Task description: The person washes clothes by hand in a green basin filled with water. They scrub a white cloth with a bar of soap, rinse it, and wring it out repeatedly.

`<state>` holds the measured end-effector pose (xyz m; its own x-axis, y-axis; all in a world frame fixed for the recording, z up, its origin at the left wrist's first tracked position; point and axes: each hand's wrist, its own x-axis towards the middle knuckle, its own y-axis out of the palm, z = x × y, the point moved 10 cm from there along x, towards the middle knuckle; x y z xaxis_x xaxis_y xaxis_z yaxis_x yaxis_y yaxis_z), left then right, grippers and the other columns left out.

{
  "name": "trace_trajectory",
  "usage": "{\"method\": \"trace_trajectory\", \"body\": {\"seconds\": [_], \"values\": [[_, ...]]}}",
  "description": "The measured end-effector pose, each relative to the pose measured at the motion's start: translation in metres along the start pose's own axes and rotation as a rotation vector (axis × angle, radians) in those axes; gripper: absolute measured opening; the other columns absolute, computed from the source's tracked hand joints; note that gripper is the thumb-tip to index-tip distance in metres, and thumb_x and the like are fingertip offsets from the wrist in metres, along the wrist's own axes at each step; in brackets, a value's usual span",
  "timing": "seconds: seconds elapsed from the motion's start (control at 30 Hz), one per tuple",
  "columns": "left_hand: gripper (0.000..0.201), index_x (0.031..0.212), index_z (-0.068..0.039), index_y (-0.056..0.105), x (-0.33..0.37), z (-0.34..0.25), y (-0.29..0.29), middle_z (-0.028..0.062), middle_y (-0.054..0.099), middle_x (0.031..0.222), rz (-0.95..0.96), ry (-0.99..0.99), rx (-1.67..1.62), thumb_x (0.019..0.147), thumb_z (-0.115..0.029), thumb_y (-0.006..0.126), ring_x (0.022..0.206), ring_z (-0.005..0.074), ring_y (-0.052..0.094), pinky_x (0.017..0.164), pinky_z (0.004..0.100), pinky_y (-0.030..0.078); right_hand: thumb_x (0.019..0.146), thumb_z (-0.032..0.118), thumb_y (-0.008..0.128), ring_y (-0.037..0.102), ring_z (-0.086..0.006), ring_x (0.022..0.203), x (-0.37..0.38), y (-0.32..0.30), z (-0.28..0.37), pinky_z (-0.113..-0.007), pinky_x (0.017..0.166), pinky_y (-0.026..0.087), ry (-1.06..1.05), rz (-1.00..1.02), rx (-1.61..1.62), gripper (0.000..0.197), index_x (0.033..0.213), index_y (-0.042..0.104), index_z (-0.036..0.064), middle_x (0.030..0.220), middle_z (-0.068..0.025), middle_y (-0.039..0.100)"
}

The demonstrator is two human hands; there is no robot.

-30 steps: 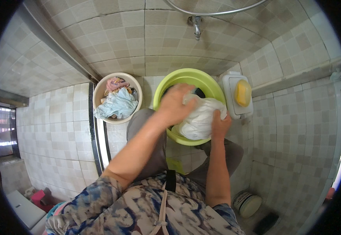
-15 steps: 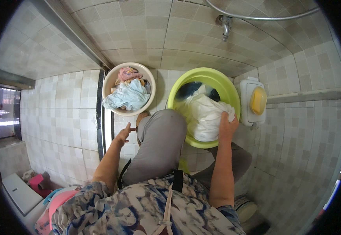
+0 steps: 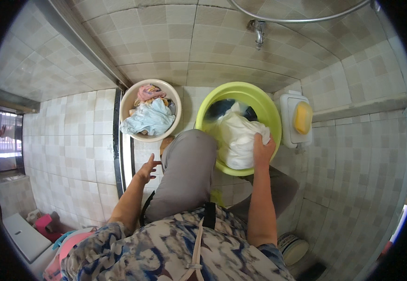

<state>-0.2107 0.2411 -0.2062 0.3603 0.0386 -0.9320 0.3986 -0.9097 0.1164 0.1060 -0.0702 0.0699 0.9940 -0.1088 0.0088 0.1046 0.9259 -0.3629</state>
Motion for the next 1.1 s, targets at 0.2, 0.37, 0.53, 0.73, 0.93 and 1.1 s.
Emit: {"method": "trace_trajectory", "body": {"seconds": [0.2, 0.37, 0.53, 0.73, 0.93, 1.1], "values": [[0.069, 0.107, -0.007, 0.06, -0.045, -0.06, -0.056, 0.0139, 0.046, 0.123, -0.297, 0.151, 0.044, 0.082, -0.065, 0.033, 0.11, 0.0255, 0.043, 0.083, 0.0414, 0.039, 0.075, 0.016, 0.06, 0.054, -0.0144, 0.082, -0.003, 0.001, 0.012, -0.028, 0.076, 0.043, 0.031, 0.079, 0.055, 0.032, 0.099, 0.059, -0.0057, 0.091, -0.0083, 0.061], [0.055, 0.117, -0.005, 0.052, -0.19, -0.239, -0.02, 0.0077, 0.054, 0.115, -0.396, 0.787, -0.248, 0.083, -0.049, 0.048, 0.1, 0.0156, 0.049, 0.079, 0.0316, 0.04, 0.077, 0.018, 0.058, 0.055, -0.0172, 0.09, -0.01, -0.005, 0.04, -0.028, 0.082, 0.041, 0.125, 0.244, 0.313, 0.04, 0.109, 0.054, -0.006, 0.101, -0.0107, 0.059], [0.064, 0.131, -0.01, 0.038, -0.245, -0.321, 0.133, 0.0098, 0.038, 0.134, 0.129, 1.02, -0.12, 0.084, -0.053, 0.046, 0.118, 0.023, 0.038, 0.093, 0.0429, 0.033, 0.079, 0.02, 0.059, 0.052, -0.0194, 0.1, -0.005, -0.019, 0.056, -0.03, 0.088, 0.04, 0.156, 0.256, 0.578, 0.043, 0.114, 0.051, -0.0058, 0.109, -0.0119, 0.055], [0.063, 0.133, -0.011, 0.035, -0.123, -0.228, 0.265, 0.0124, 0.036, 0.136, 0.246, 0.221, -0.421, 0.087, -0.054, 0.039, 0.123, 0.0278, 0.036, 0.098, 0.0475, 0.033, 0.083, 0.019, 0.056, 0.052, -0.0248, 0.104, -0.005, -0.004, 0.026, -0.036, 0.092, 0.041, 0.37, 0.209, 0.933, 0.041, 0.115, 0.048, -0.0061, 0.114, -0.0142, 0.054], [0.047, 0.107, -0.004, 0.053, -0.104, -0.257, 0.284, 0.0081, 0.058, 0.087, 0.211, 1.093, 0.241, 0.089, -0.047, 0.042, 0.08, 0.0223, 0.059, 0.072, 0.0361, 0.05, 0.081, 0.016, 0.057, 0.06, -0.0313, 0.084, -0.121, 0.064, 0.109, -0.038, 0.072, 0.048, -0.341, 0.368, -0.093, 0.024, 0.098, 0.055, -0.0019, 0.089, -0.0189, 0.059], [0.037, 0.111, -0.004, 0.052, -0.083, -0.2, 0.317, 0.0111, 0.059, 0.096, 0.851, 0.251, -0.957, 0.091, -0.034, 0.043, 0.086, 0.0232, 0.058, 0.074, 0.0356, 0.049, 0.075, 0.028, 0.057, 0.057, -0.0405, 0.071, -0.031, 0.07, 0.073, -0.05, 0.063, 0.044, -0.203, 0.139, -0.656, 0.027, 0.084, 0.054, 0.0028, 0.079, -0.021, 0.06]]}}
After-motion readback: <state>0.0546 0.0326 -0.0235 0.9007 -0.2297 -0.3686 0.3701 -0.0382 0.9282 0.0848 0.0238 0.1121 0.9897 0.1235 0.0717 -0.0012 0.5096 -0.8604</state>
